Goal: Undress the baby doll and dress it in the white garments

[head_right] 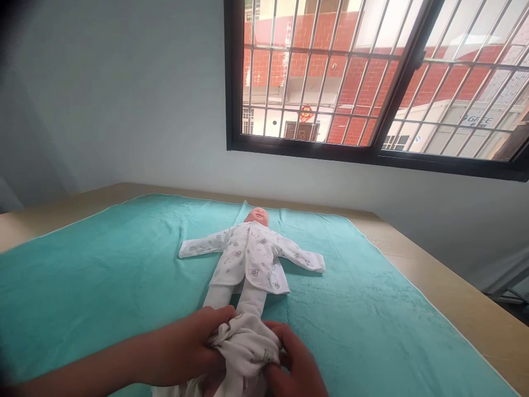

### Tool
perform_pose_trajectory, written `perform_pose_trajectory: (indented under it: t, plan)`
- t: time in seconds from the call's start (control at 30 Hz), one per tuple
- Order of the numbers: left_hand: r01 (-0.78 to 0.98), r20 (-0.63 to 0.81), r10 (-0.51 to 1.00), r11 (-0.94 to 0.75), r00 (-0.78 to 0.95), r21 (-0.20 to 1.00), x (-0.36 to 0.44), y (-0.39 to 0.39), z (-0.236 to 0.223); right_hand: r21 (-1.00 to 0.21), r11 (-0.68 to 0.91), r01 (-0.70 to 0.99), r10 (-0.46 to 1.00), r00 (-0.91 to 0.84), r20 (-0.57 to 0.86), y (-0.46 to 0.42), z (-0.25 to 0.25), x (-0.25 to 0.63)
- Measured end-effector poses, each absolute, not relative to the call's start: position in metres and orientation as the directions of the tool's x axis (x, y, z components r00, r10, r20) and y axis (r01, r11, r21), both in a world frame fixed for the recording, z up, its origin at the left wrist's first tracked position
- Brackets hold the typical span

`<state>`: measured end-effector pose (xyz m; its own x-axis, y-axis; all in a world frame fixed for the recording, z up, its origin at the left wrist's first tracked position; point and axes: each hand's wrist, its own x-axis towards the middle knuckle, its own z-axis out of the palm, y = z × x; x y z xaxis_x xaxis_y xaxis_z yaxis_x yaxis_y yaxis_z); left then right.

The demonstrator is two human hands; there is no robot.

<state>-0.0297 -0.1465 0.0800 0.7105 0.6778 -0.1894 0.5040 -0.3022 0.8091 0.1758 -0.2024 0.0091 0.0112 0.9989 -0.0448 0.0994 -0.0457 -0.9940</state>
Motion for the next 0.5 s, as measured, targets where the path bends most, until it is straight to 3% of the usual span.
perform_pose_trajectory:
  t: [0.1, 0.17, 0.23, 0.33, 0.5]
  plan:
    - [0.639, -0.128, 0.741, -0.463, 0.660, 0.614, -0.024, -0.144, 0.070, -0.990, -0.080, 0.114, 0.997, 0.001, -0.081, -0.187, 0.015, 0.183]
    - [0.666, -0.064, 0.767, -0.509, 0.639, 0.546, -0.023, -0.136, 0.065, -0.988, -0.099, 0.115, 0.995, -0.017, -0.102, -0.174, 0.014, 0.192]
    - [0.639, -0.045, 0.791, -0.459, 0.611, 0.617, -0.025, -0.126, 0.065, -0.986, -0.124, 0.116, 0.990, -0.053, -0.130, -0.160, 0.010, 0.200]
    - [0.531, -0.131, 0.782, -0.279, 0.609, 0.800, -0.034, -0.110, 0.075, -0.977, -0.101, 0.185, 0.986, -0.109, -0.123, -0.143, 0.004, 0.209]
    - [0.516, -0.148, 0.778, -0.249, 0.611, 0.820, -0.045, -0.091, 0.083, -0.962, -0.033, 0.270, 0.958, -0.266, -0.107, -0.132, 0.018, 0.214]
